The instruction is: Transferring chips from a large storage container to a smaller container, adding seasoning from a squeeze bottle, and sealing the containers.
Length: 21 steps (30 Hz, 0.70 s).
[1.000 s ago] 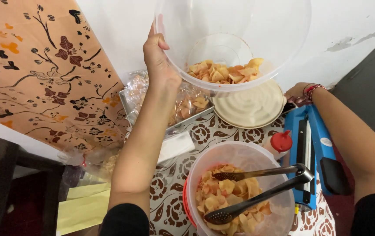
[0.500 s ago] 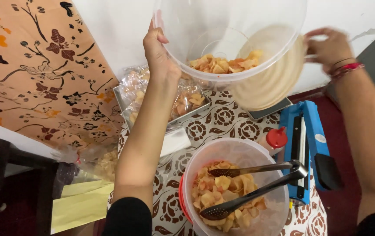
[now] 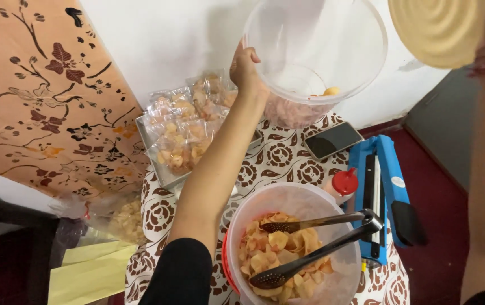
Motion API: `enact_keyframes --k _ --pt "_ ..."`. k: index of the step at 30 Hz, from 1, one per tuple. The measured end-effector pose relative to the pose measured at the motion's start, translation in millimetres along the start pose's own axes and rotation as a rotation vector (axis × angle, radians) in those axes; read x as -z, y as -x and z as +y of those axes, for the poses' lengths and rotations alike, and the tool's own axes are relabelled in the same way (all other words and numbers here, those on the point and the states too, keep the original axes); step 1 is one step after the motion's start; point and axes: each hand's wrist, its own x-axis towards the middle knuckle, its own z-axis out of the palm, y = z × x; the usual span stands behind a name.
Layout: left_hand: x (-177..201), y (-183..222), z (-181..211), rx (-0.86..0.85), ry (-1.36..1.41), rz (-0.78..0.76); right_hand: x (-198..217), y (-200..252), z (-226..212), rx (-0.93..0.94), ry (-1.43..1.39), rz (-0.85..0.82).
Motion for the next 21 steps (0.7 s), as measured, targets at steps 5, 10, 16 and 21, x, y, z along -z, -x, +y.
enact_keyframes --k 5,10,16,21 --pt "8.3 -22.0 -32.2 -0.003 0.026 0.042 -65.1 -93.3 -148.7 -0.201 -0.166 0.167" --pt "9.2 -17.4 -31.6 0.01 0.101 0.143 -124.4 -147.5 -270.8 -0.239 -0.18 0.207" --pt "9.8 -41.0 -42.5 0.014 0.02 0.111 -159.3 -147.5 -297.9 -0.083 -0.135 0.108" --pt "14.0 -21.5 -31.2 0.044 0.019 0.177 -171.1 -156.2 -290.9 -0.085 -0.202 0.018"
